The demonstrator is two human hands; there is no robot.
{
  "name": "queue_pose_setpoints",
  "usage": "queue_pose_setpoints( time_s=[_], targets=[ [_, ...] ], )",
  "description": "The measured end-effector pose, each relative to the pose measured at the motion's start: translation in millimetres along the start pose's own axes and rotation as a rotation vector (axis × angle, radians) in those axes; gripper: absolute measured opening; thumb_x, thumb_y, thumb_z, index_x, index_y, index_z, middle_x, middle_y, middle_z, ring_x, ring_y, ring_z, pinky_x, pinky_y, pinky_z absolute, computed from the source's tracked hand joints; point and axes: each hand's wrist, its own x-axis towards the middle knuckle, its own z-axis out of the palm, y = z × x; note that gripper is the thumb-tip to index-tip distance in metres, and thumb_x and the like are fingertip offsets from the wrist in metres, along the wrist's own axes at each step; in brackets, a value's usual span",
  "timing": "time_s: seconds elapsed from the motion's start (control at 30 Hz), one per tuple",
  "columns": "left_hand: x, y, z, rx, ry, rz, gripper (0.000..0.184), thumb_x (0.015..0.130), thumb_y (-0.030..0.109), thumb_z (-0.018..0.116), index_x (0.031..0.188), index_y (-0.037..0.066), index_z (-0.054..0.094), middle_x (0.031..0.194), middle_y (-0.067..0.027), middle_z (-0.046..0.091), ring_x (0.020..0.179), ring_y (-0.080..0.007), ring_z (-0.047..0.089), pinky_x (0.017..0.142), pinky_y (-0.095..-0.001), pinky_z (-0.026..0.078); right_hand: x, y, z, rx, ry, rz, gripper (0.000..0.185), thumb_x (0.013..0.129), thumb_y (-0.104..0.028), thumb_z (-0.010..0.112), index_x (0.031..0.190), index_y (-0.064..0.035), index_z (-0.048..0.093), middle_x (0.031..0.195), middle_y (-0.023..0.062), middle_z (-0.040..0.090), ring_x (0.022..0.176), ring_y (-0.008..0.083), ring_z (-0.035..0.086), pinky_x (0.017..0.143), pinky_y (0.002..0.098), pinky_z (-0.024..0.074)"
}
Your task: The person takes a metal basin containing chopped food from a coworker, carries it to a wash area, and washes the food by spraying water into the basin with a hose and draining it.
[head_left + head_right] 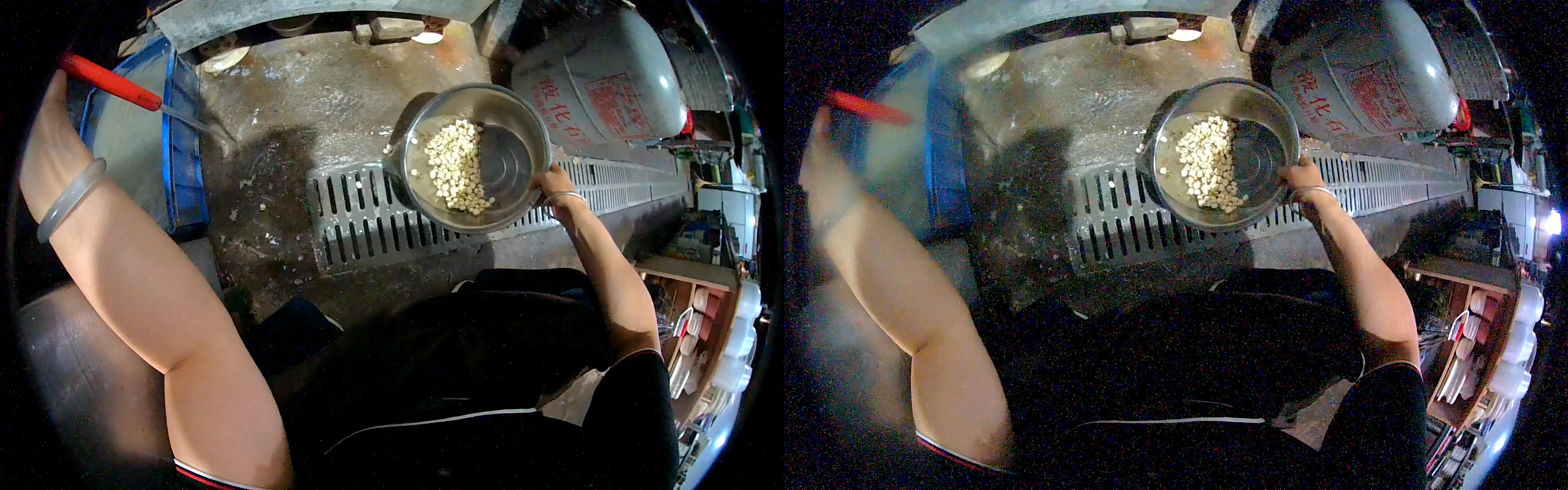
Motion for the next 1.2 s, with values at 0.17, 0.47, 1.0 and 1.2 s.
queue_pose_setpoints(
  time_s=[0.17,0.47,1.0,1.2],
  targets=[
    [-4.7,1.8,1.0,-0.041,0.056,-0.032,0.019,0.082,0.02,0.036,0.065,0.01,0.032,0.053,0.0016,0.023,0.041,-0.0098,0.02,0.037,-0.0236,0.018,39.3,32.2,0.7,-0.028,0.015,-0.074,0.027,0.064,-0.004,0.049,0.09,0.0014,0.048,0.064,0.0109,0.053,0.048,0.0213,0.053,0.039,0.0315,0.0455],
    [-8.2,4.4,-1.8,-0.03,0.023,-0.026,0.02,0.083,0.019,0.035,0.065,0.01,0.031,0.053,0.002,0.023,0.041,-0.0095,0.019,0.036,-0.0236,0.018,2.4,-1.7,7.3,0.054,0.01,-0.08,0.03,0.063,-0.004,0.05,0.092,0.0019,0.048,0.066,0.0118,0.053,0.048,0.022,0.053,0.04,0.032,0.0463],
    [-8.6,3.1,-2.6,-0.043,0.032,0.004,0.019,0.082,0.019,0.035,0.065,0.011,0.032,0.053,0.0022,0.023,0.041,-0.0097,0.02,0.037,-0.0236,0.019,14.2,9.9,2.6,0.03,0.046,-0.174,0.029,0.063,0.0,0.048,0.092,0.0019,0.049,0.066,0.0121,0.053,0.049,0.0223,0.054,0.04,0.0327,0.0458],
    [-7.0,1.7,-6.9,-0.041,0.002,0.006,0.019,0.082,0.019,0.035,0.065,0.01,0.032,0.053,0.0021,0.022,0.041,-0.01,0.02,0.037,-0.0237,0.019,27.5,21.6,2.4,-0.005,0.045,-0.2,0.029,0.063,0.0,0.048,0.092,0.0011,0.048,0.065,0.0119,0.053,0.047,0.0223,0.054,0.038,0.0328,0.0452]
  ],
)
